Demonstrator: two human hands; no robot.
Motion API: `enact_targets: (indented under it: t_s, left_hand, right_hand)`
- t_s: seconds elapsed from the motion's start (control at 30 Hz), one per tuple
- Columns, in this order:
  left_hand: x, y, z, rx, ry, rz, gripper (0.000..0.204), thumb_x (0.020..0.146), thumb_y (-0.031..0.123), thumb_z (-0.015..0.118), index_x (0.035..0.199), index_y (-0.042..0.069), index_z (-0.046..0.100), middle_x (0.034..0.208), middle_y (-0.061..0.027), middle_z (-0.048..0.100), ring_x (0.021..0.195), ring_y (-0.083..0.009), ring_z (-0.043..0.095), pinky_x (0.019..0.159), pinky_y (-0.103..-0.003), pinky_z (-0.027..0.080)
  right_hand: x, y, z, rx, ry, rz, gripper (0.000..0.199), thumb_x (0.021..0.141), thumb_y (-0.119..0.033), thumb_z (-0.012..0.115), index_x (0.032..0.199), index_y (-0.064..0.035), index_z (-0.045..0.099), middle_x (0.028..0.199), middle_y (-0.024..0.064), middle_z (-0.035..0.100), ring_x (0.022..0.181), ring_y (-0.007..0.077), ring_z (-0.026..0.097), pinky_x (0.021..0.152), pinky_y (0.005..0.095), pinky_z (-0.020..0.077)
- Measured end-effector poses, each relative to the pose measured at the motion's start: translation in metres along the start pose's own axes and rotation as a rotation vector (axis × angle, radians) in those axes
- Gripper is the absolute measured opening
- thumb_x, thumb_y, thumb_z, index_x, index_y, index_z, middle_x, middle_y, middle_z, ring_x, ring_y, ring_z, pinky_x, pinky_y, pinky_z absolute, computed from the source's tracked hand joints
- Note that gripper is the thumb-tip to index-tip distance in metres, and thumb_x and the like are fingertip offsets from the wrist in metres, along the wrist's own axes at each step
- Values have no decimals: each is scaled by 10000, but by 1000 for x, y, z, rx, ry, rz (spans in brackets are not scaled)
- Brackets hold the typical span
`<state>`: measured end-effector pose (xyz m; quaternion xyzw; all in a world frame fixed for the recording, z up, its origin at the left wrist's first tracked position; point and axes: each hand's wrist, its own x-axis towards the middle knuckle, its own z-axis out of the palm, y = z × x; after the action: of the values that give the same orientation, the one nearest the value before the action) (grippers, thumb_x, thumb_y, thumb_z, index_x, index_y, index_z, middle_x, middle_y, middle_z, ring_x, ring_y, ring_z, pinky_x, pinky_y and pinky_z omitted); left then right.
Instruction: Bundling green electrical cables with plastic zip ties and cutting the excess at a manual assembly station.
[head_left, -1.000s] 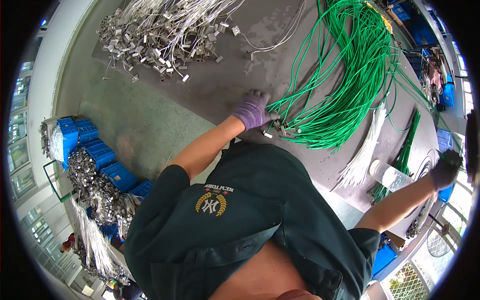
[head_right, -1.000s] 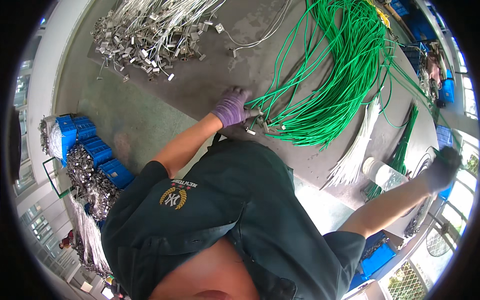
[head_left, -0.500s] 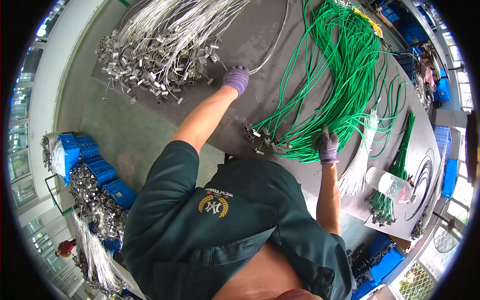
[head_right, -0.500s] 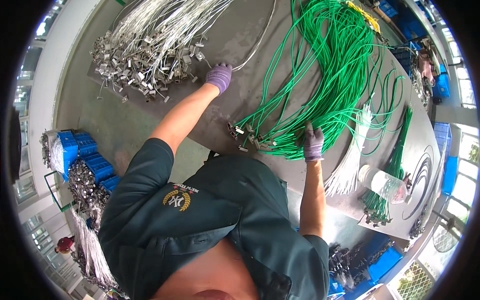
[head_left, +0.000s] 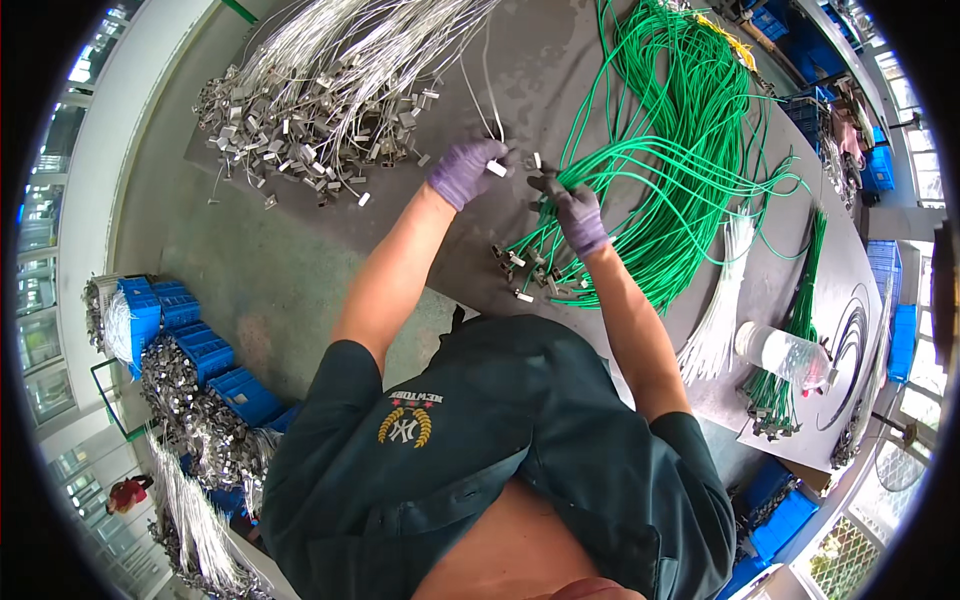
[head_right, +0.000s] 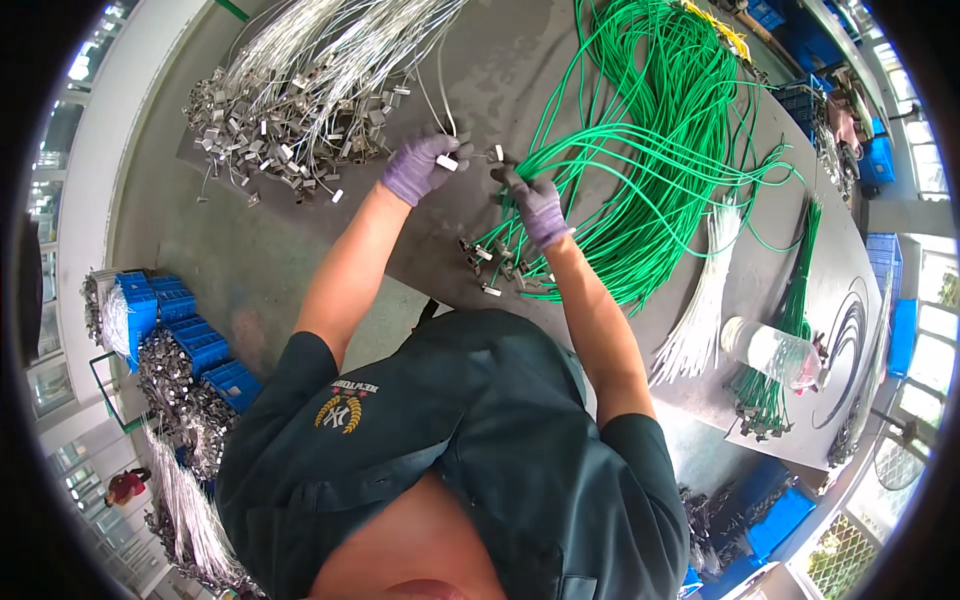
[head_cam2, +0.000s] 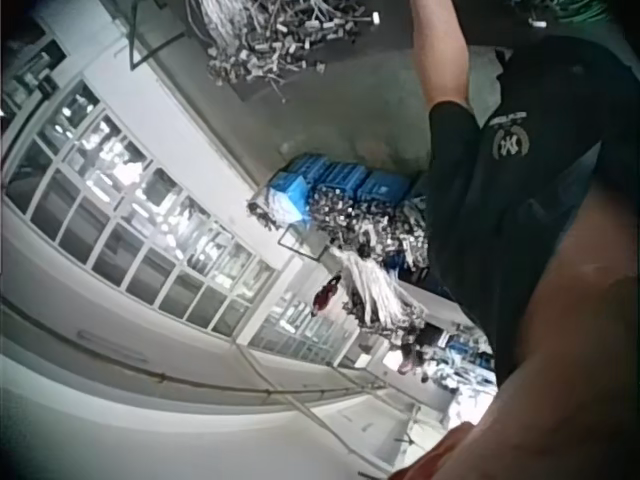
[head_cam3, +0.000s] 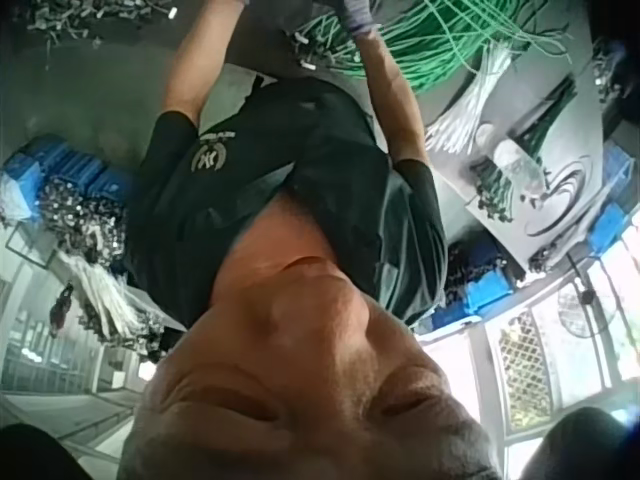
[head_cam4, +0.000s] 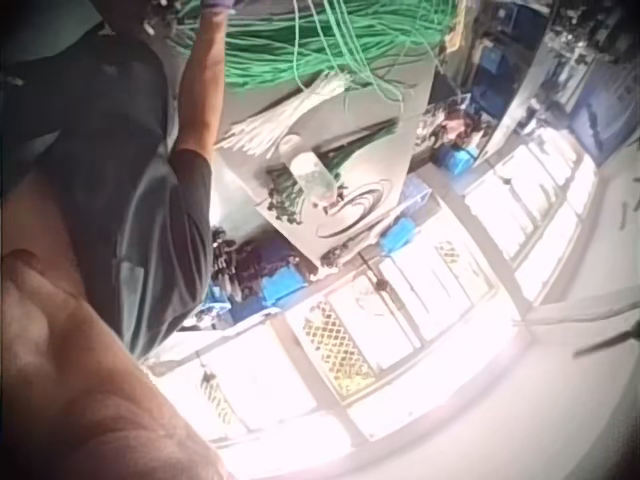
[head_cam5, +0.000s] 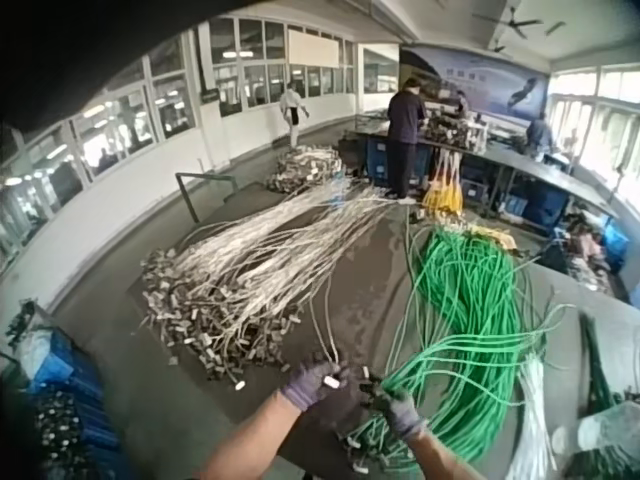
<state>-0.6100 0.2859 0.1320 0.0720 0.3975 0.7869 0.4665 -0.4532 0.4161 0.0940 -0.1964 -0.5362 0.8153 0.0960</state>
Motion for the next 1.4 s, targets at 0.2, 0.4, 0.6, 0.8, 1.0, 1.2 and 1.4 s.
enact_targets:
  t_s: [0.2,0.4,0.6,0.8,1.0,1.2,1.4]
  left_hand:
    - [-29,-15,-22,436,96,217,186,721,18,552,896,60,597,794,-22,612,697,-123,571,620,-257,474]
    - [-50,-37,-40,421,301,203,173,673,-7,551,834,50,578,700,-6,569,626,-116,544,568,-275,452]
    - [-53,-74,-55,1007,337,355,166,743,107,582,894,47,551,734,-81,600,658,-218,565,641,-357,467]
    - [-86,-99,-61,1496,96,57,188,734,176,588,861,38,568,796,-169,609,718,-293,585,686,-377,469]
    - [-142,-119,-56,939,213,190,217,683,80,577,886,2,571,785,-139,609,733,-246,600,663,-350,468]
    - [-187,-125,-17,-51,200,76,252,735,56,533,982,2,532,785,-97,599,729,-193,601,637,-344,505]
    - [-214,-146,3,603,464,-171,253,784,133,499,1000,6,533,718,-90,611,592,-190,603,568,-352,515]
  right_hand:
    - [0,-5,38,127,-27,12,319,919,-194,451,1057,74,556,994,165,620,928,259,614,767,371,515]
    - [-9,-17,53,-207,-131,73,313,899,-188,461,1046,65,571,970,158,629,878,234,620,737,320,502]
    - [-7,-7,80,-274,-231,-11,286,837,-145,570,1064,28,582,987,78,617,855,138,571,770,266,453]
    - [9,5,113,-105,32,391,249,808,-204,601,956,-5,586,707,90,587,554,195,564,553,330,482]
    - [5,5,128,169,97,381,161,827,-116,516,957,-24,532,601,12,432,437,114,373,404,262,295]
    - [-10,7,142,254,127,353,93,819,-143,543,887,-81,529,555,-2,416,371,90,340,332,248,228]
    - [-41,42,134,58,239,326,72,816,-163,544,855,-109,515,509,-16,396,333,92,334,297,255,227]
